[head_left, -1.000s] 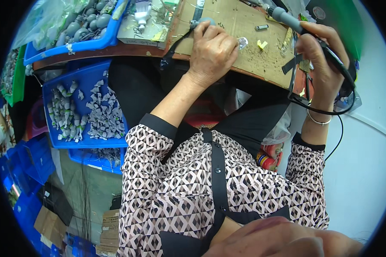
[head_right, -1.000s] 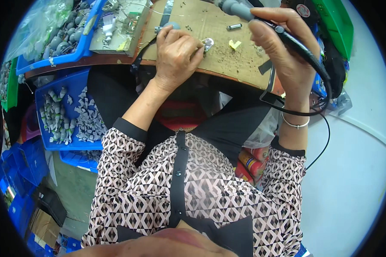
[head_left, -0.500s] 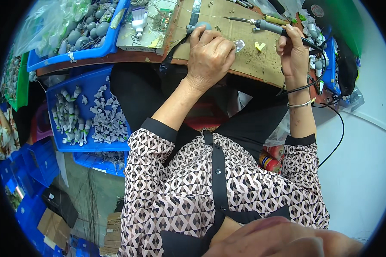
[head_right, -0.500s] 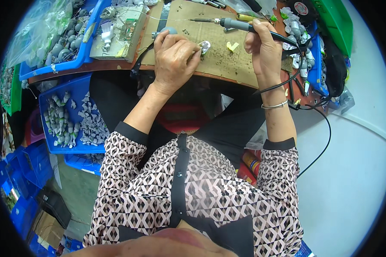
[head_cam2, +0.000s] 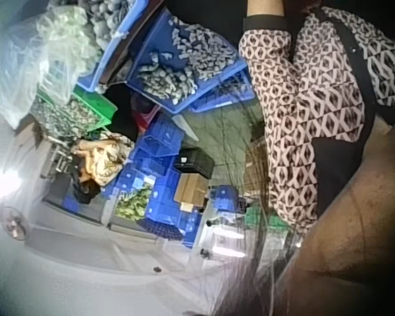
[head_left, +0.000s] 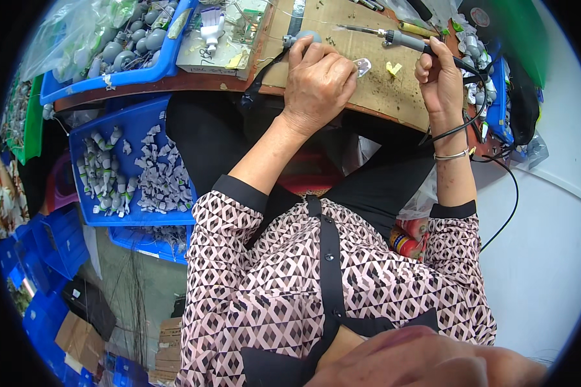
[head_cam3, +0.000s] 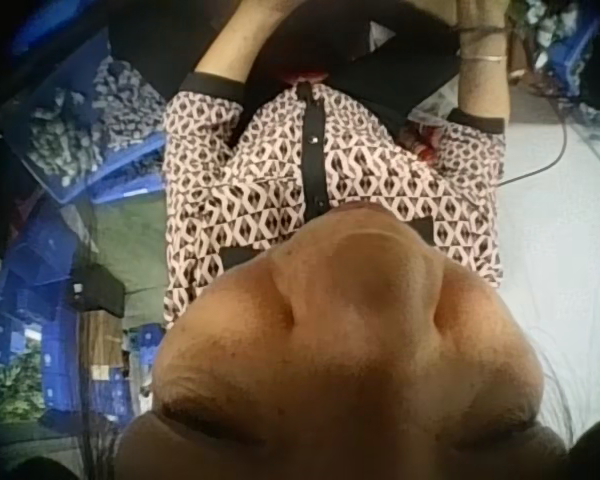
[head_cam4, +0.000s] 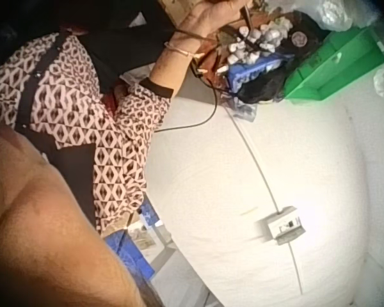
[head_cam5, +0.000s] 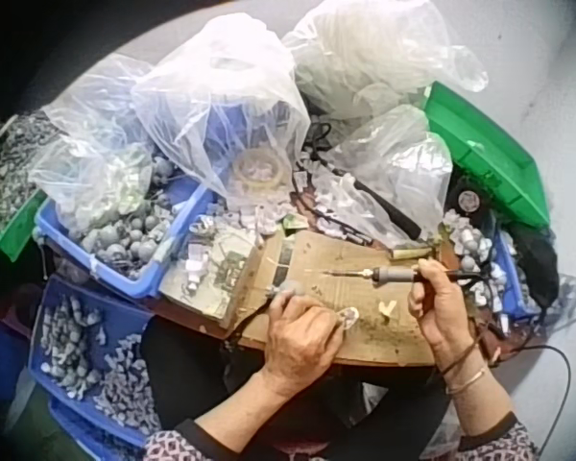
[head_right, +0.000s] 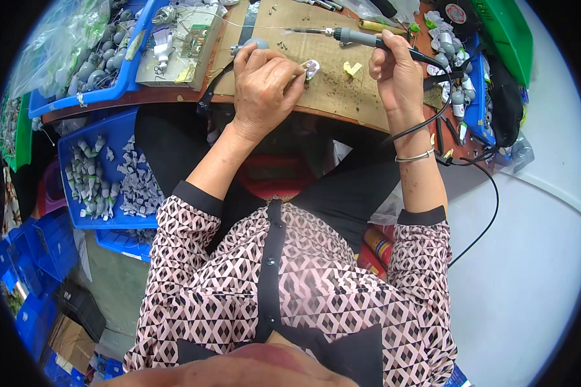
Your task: Assemble and solder small electronic components for LED light bulbs at a factory workbench.
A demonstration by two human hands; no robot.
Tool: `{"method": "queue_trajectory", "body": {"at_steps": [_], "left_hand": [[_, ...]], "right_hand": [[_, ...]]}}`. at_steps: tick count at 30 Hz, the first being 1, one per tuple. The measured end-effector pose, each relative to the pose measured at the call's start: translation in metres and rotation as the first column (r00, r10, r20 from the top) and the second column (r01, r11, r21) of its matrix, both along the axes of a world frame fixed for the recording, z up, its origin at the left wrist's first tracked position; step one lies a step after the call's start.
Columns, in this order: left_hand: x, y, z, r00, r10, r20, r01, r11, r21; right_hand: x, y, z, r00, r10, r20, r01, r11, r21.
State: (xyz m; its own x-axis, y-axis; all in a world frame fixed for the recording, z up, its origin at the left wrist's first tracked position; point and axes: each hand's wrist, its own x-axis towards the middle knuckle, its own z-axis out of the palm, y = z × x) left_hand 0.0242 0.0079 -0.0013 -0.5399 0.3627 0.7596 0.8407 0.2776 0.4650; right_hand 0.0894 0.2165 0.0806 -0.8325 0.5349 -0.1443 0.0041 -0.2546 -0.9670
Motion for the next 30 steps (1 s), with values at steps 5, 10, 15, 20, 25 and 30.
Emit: {"method": "queue_trajectory", "body": {"at_steps": [5,10,15,20,25,30], "left_hand": [[-0.001,0.0,0.001,1.0,-0.003,0.002,0.003,1.0,0.008],[-0.001,-0.002,0.002,1.0,-0.004,0.003,0.004,1.0,0.005],[0.0,-0.002,0.003,1.0,-0.007,0.007,0.007,1.0,0.004],[0.0,0.0,-0.001,1.0,-0.013,0.004,0.013,1.0,0.006],[-0.003,-0.001,-0.005,1.0,0.019,-0.025,-0.019,1.0,-0.017],[-0.002,0.0,-0.012,0.999,0.017,-0.04,-0.018,1.0,-0.025]], "right_hand": [[0.0,0.002,0.002,1.0,0.008,0.007,-0.008,1.0,-0.011],[-0.001,0.0,0.002,1.0,0.011,0.0,-0.011,1.0,-0.015],[0.0,0.007,-0.001,0.992,0.102,-0.071,-0.106,0.993,-0.058],[0.002,0.0,0.006,0.997,0.017,-0.07,-0.014,0.999,0.053],[0.024,-0.019,0.05,0.977,0.144,-0.157,-0.043,0.856,0.515],[0.06,-0.064,0.097,0.983,0.185,0.007,-0.071,0.342,0.937]]}}
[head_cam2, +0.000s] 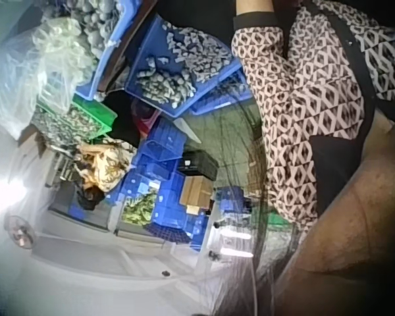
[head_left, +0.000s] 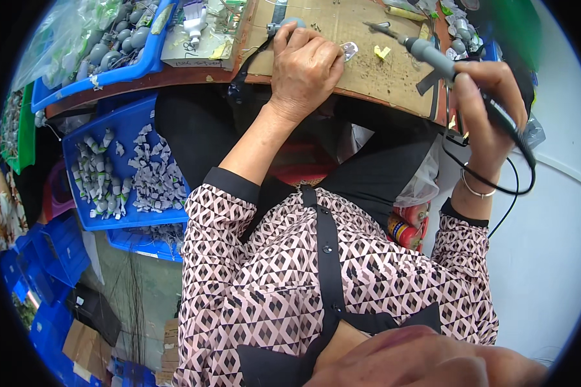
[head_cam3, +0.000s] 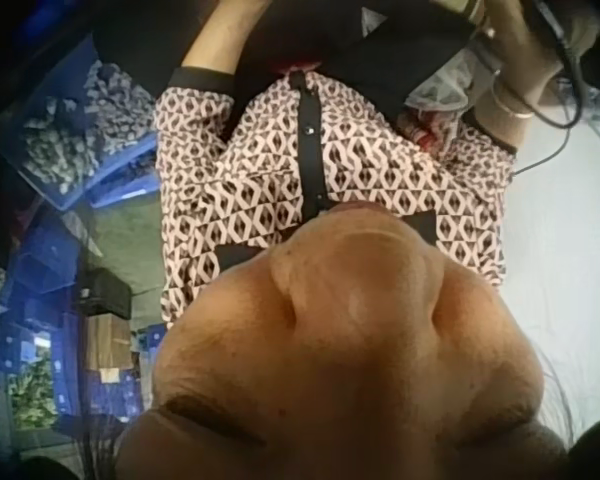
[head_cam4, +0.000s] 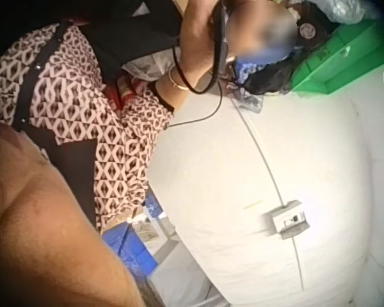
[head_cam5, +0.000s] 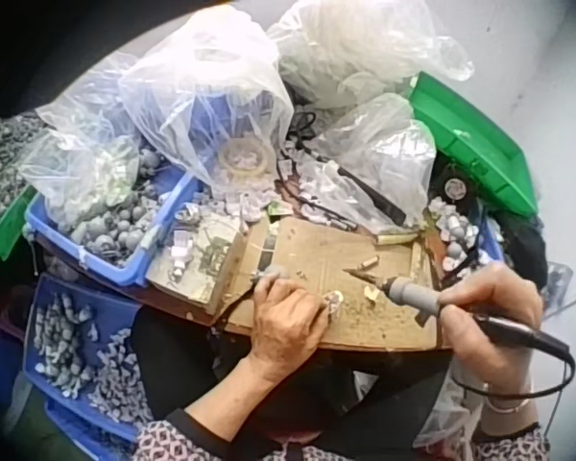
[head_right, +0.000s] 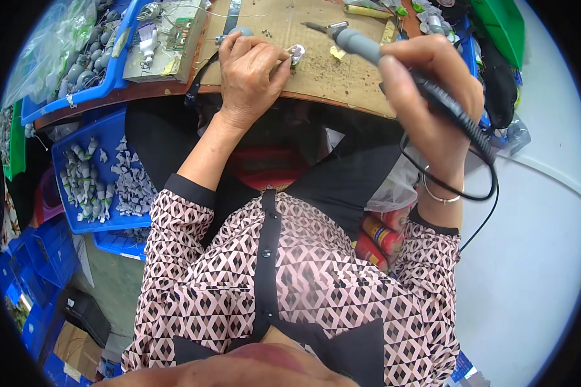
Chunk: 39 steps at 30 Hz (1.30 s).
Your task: Assemble and solder small electronic components for LED light bulbs at a factory workbench.
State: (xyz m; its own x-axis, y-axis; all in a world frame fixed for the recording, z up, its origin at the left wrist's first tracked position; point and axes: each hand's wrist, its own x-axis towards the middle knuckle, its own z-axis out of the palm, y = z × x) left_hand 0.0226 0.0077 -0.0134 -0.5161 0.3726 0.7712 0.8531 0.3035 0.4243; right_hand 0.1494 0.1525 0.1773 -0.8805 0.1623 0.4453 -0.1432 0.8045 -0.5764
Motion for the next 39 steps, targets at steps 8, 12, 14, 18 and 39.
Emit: {"method": "queue_trajectory", "body": {"at_steps": [8,12,14,18,39], "left_hand": [[0.005,0.002,-0.007,1.0,0.006,-0.008,-0.006,1.0,-0.005],[0.005,0.003,-0.008,1.0,0.011,-0.018,-0.011,1.0,0.01],[0.004,0.002,-0.007,1.0,0.02,-0.018,-0.02,1.0,0.013],[0.002,-0.001,0.003,0.999,0.024,-0.026,-0.023,1.0,0.021],[0.003,-0.011,0.015,0.998,-0.039,0.046,0.038,0.999,0.026]], "right_hand": [[0.002,-0.028,-0.002,0.969,0.187,0.162,-0.232,0.911,0.341],[-0.003,-0.035,-0.004,0.955,0.206,0.213,-0.278,0.873,0.401],[-0.007,-0.036,-0.005,0.948,0.222,0.227,-0.299,0.863,0.406],[-0.013,-0.041,-0.003,0.936,0.227,0.269,-0.327,0.842,0.429],[-0.021,-0.049,-0.003,0.931,0.165,0.325,-0.309,0.83,0.464]]}}
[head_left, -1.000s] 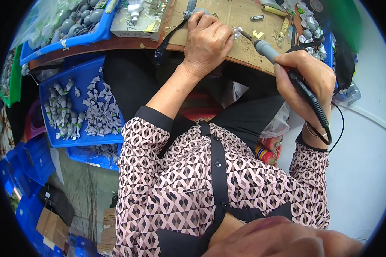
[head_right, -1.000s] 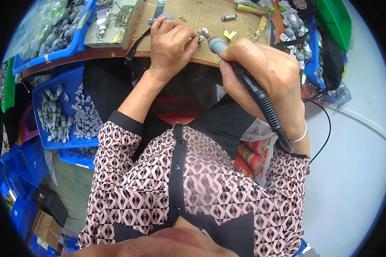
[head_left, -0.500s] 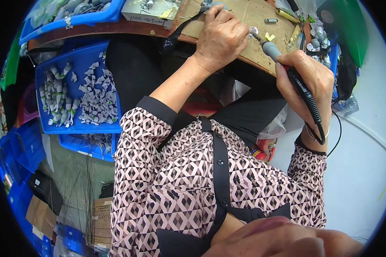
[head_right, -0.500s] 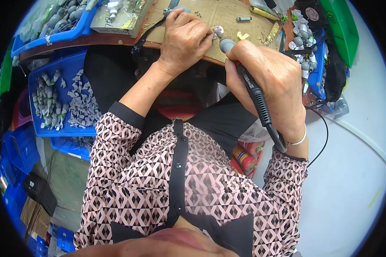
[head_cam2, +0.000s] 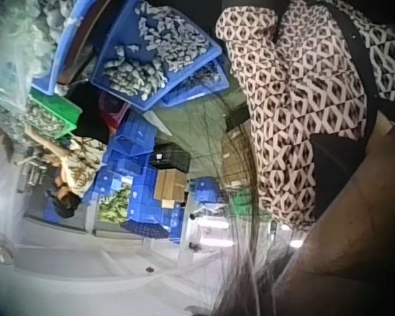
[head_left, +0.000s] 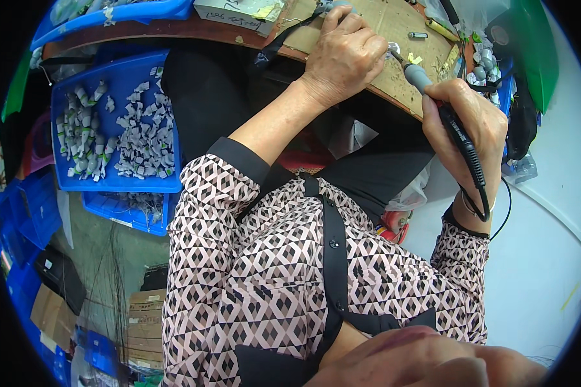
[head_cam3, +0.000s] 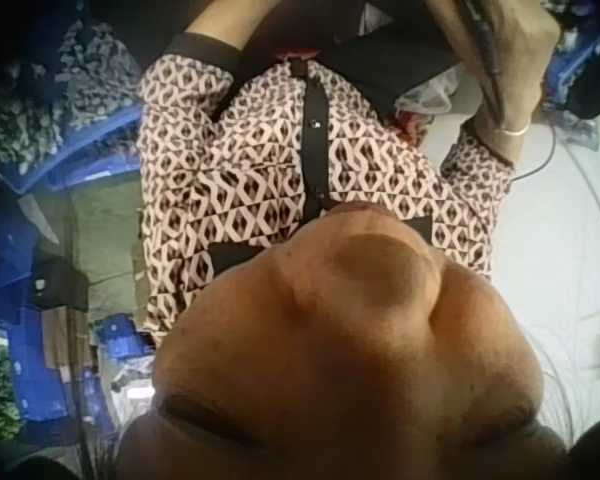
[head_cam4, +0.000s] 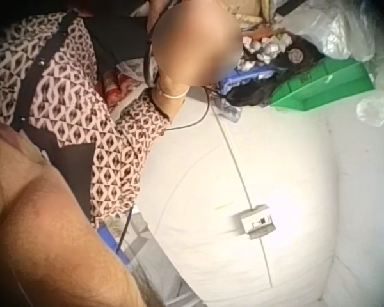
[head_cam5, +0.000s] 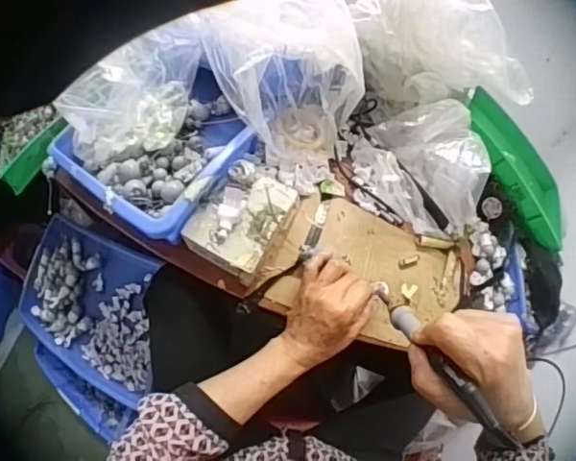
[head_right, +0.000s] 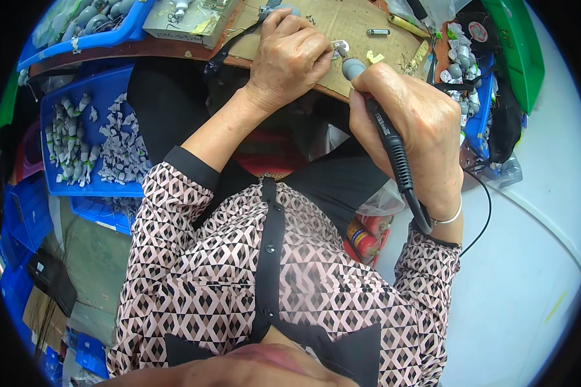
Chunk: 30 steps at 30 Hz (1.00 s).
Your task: Assemble and solder small electronic components for LED light bulbs at a factory workbench.
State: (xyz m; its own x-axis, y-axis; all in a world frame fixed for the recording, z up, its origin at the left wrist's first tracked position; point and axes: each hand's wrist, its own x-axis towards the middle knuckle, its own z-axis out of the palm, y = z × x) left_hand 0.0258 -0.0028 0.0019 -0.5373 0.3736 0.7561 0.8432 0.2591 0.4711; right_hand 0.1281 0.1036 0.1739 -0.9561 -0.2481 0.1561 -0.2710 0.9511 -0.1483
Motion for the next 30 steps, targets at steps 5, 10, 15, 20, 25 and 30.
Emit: {"method": "queue_trajectory", "body": {"at_steps": [5,10,15,20,25,30], "left_hand": [[-0.0005,-0.0013,-0.0007,1.0,0.0,-0.003,0.0,1.0,0.003],[-0.0008,-0.001,-0.0009,1.0,-0.002,-0.014,0.002,1.0,-0.006],[-0.0009,-0.0026,-0.0007,1.0,-0.007,-0.002,0.007,1.0,0.0],[-0.0011,-0.0006,-0.003,1.0,0.003,-0.013,-0.003,1.0,0.009],[-0.0011,0.0002,-0.0021,1.0,0.004,-0.011,-0.004,1.0,0.015],[-0.0008,-0.0005,-0.0017,1.0,0.011,-0.011,-0.011,1.0,0.004]], "right_hand": [[0.0006,-0.0027,0.0002,1.0,0.01,0.009,-0.01,1.0,0.029],[-0.0004,-0.0047,0.0011,1.0,0.031,0.002,-0.031,0.999,0.034],[0.0007,-0.0073,0.0025,1.0,0.014,0.013,-0.015,0.999,0.05],[-0.0008,-0.0071,0.0015,1.0,0.018,0.019,-0.019,0.998,0.054],[-0.0014,-0.0072,-0.0002,1.0,0.023,0.011,-0.024,0.999,0.044],[-0.0023,-0.0089,0.0004,0.999,0.024,0.023,-0.025,0.997,0.067]]}}
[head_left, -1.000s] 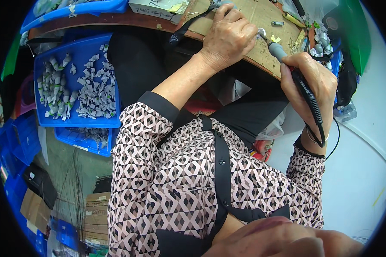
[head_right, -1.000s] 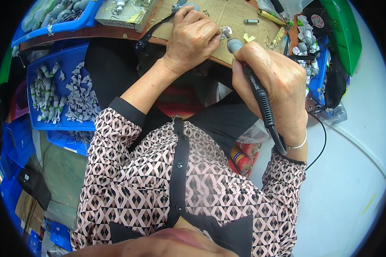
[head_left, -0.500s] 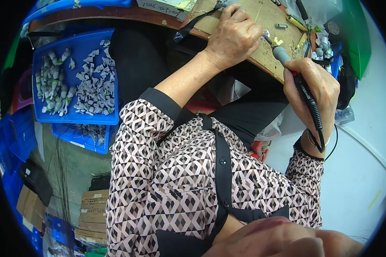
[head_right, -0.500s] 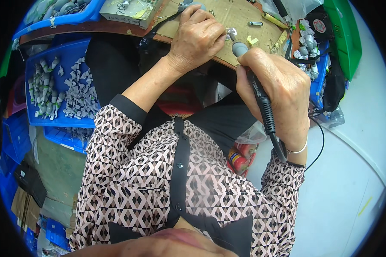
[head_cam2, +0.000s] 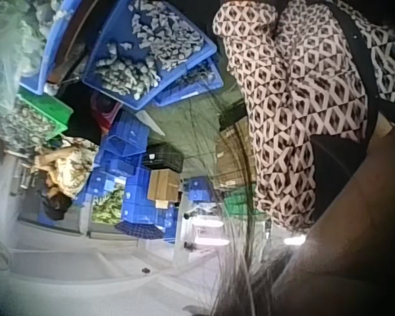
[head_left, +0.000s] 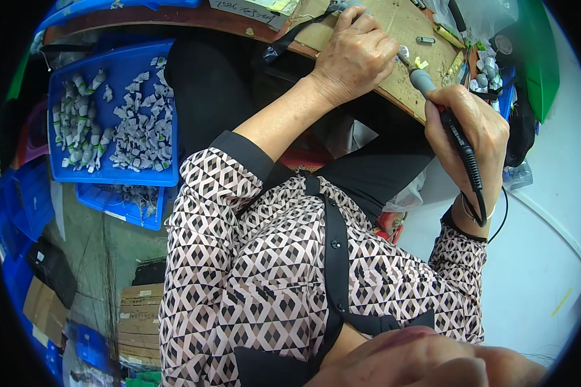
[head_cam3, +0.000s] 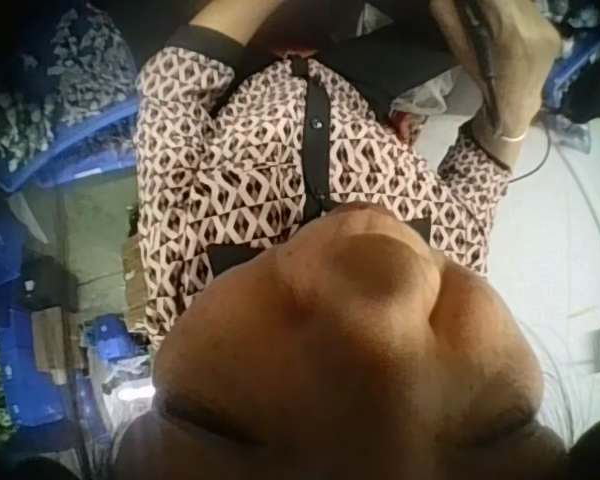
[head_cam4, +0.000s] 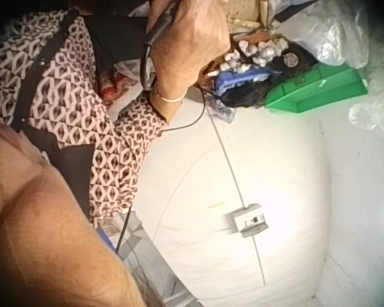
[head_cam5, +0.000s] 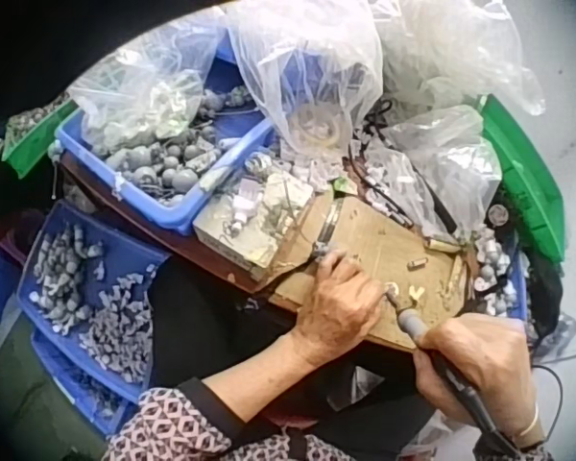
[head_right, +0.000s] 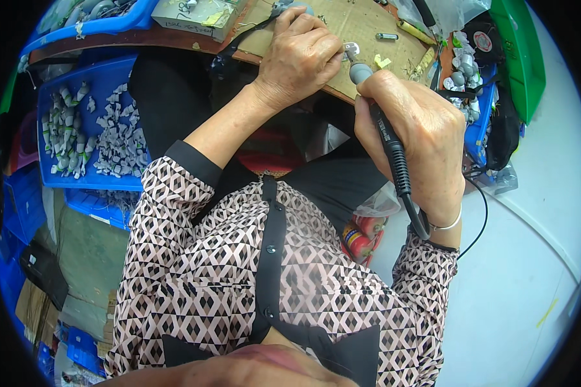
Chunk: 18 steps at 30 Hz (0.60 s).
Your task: Assemble and solder small electronic components for LED light bulbs at a factory workbench.
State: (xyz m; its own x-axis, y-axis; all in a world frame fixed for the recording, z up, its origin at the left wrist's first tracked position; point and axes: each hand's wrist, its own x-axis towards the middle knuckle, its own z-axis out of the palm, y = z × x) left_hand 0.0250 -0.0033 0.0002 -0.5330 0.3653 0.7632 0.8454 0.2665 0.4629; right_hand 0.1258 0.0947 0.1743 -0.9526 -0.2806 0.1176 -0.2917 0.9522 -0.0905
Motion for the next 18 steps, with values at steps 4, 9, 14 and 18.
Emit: {"method": "queue_trajectory", "body": {"at_steps": [4,9,14,18], "left_hand": [[0.0002,-0.0006,-0.0002,1.0,0.0,0.01,0.0,1.0,0.0],[0.0005,0.0004,0.0001,1.0,-0.003,0.012,0.003,1.0,0.004],[0.0004,0.0002,-0.0014,1.0,0.002,0.006,-0.002,1.0,-0.006],[0.0008,0.0008,-0.0032,1.0,-0.007,0.013,0.007,1.0,0.008]], "right_hand": [[-0.0007,0.0004,-0.001,1.0,0.001,-0.001,-0.001,1.0,0.0],[0.0006,-0.0006,0.0007,1.0,-0.014,-0.002,0.014,1.0,-0.002],[0.0003,-0.0001,-0.0004,1.0,-0.019,-0.003,0.019,1.0,-0.002],[0.0017,0.0003,0.0008,1.0,-0.031,-0.002,0.031,1.0,0.002]]}}
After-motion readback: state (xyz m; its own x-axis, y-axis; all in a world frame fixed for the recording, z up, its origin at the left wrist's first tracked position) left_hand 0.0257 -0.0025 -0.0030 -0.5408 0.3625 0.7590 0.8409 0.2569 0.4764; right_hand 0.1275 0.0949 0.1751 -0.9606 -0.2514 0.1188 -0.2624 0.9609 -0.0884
